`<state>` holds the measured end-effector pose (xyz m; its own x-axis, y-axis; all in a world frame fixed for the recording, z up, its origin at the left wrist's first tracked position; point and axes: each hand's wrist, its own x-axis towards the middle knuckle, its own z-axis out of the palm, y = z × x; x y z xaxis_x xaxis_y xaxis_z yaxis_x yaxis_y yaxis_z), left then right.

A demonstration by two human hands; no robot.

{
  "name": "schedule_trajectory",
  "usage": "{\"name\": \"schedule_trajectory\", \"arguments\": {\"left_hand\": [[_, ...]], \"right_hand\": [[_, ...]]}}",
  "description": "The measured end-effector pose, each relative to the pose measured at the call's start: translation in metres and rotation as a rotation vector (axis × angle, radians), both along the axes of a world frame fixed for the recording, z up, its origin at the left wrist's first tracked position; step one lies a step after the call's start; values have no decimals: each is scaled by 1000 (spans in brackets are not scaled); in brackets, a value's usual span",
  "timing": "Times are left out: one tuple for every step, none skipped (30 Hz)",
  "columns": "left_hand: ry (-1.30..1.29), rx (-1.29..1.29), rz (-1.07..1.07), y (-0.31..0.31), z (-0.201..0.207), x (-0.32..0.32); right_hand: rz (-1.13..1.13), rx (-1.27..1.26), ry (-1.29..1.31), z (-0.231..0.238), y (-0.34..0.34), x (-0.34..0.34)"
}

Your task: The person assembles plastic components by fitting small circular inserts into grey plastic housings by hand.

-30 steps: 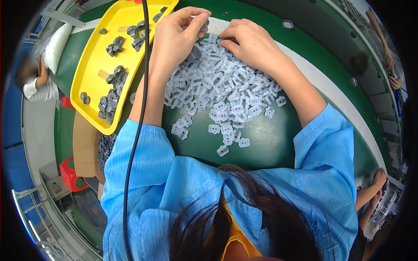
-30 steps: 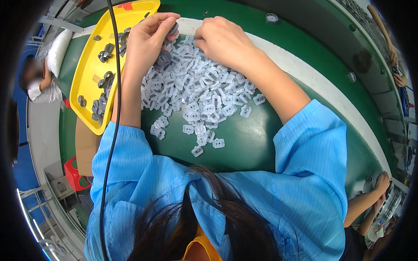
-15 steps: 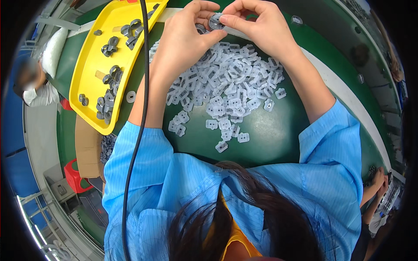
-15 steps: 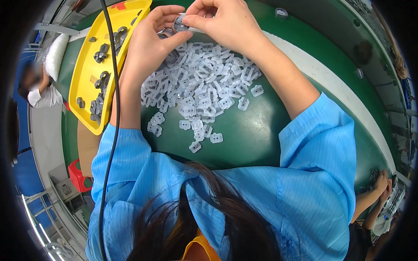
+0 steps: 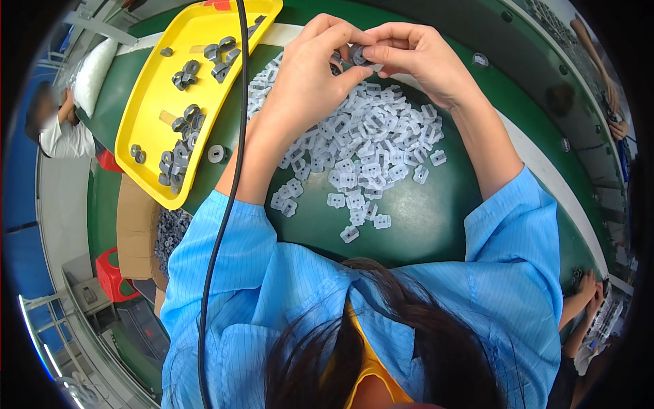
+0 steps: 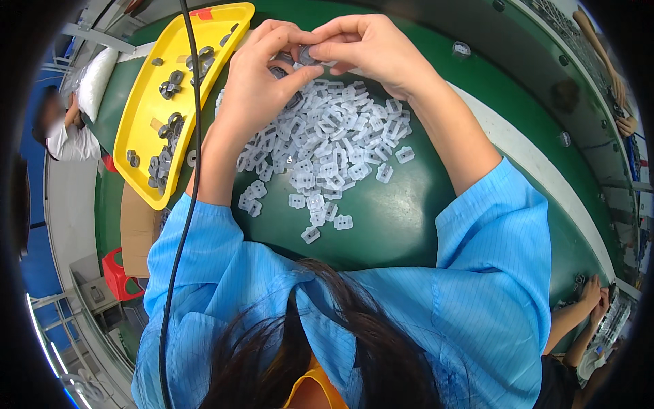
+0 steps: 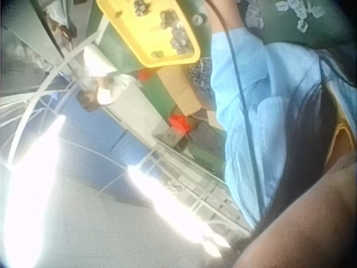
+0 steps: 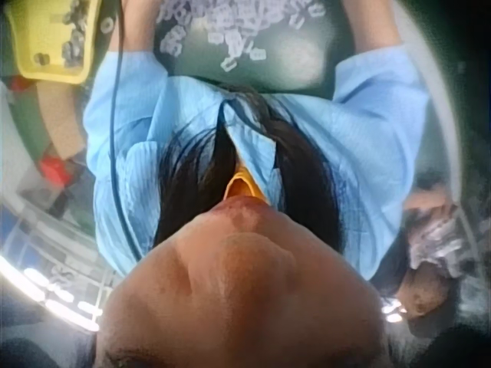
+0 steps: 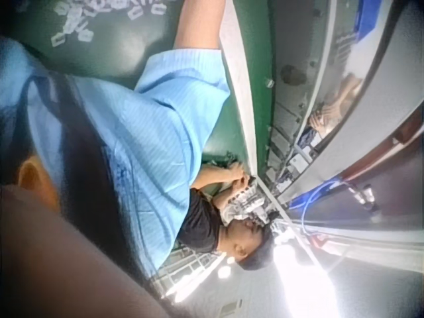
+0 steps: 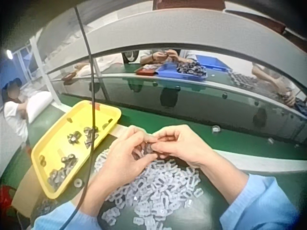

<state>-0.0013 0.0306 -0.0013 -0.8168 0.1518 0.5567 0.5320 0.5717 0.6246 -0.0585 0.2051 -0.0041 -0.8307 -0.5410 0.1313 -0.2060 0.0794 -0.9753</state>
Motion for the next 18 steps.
{"name": "schedule_trajectory", "arguments": {"left_hand": [[7,-41,-27,0,2,0],[15,-81,-54,0,2,1],[10,-80,-55,0,0,2],[25,-109,-63,-1,0,1],[42,-139,-70,-2,0,0],[45,-136,-67,-4,1,0],[-23,-125,-101,-7,4,1],[-90,-114,-134,-9,6,2],[-85,-113,-130,-10,7,1],[-91,-119,-182,-10,7,1],[-98,-125,-235,-10,7,1],[-94,-113,-228,-8,6,0],[-98,-113,-226,-9,4,0],[-73,-101,-143,-10,3,-1],[-49,-89,-60,-12,1,-2],[-58,-130,-53,-17,2,-3],[-61,-130,-59,-22,2,-3],[-94,-135,-94,-27,3,-3]], "right_hand": [[75,-35,-83,-1,1,-1],[103,-19,-86,-3,3,-5],[102,-18,-91,-5,3,-3],[101,-29,-119,-4,3,-5],[100,-40,-146,-3,3,-6],[102,-37,-143,1,4,-5],[148,21,-215,8,8,-4],[194,78,-287,13,10,-3],[197,80,-282,14,11,-6],[225,108,-261,14,13,-6],[253,135,-239,13,15,-6],[245,137,-227,12,15,-7],[247,136,-230,9,14,-8],[180,84,-205,6,12,-10],[113,32,-181,2,11,-12],[-6,11,-140,-3,10,-17],[-79,70,-103,-13,16,-29],[-160,177,-55,-22,23,-39]]}}
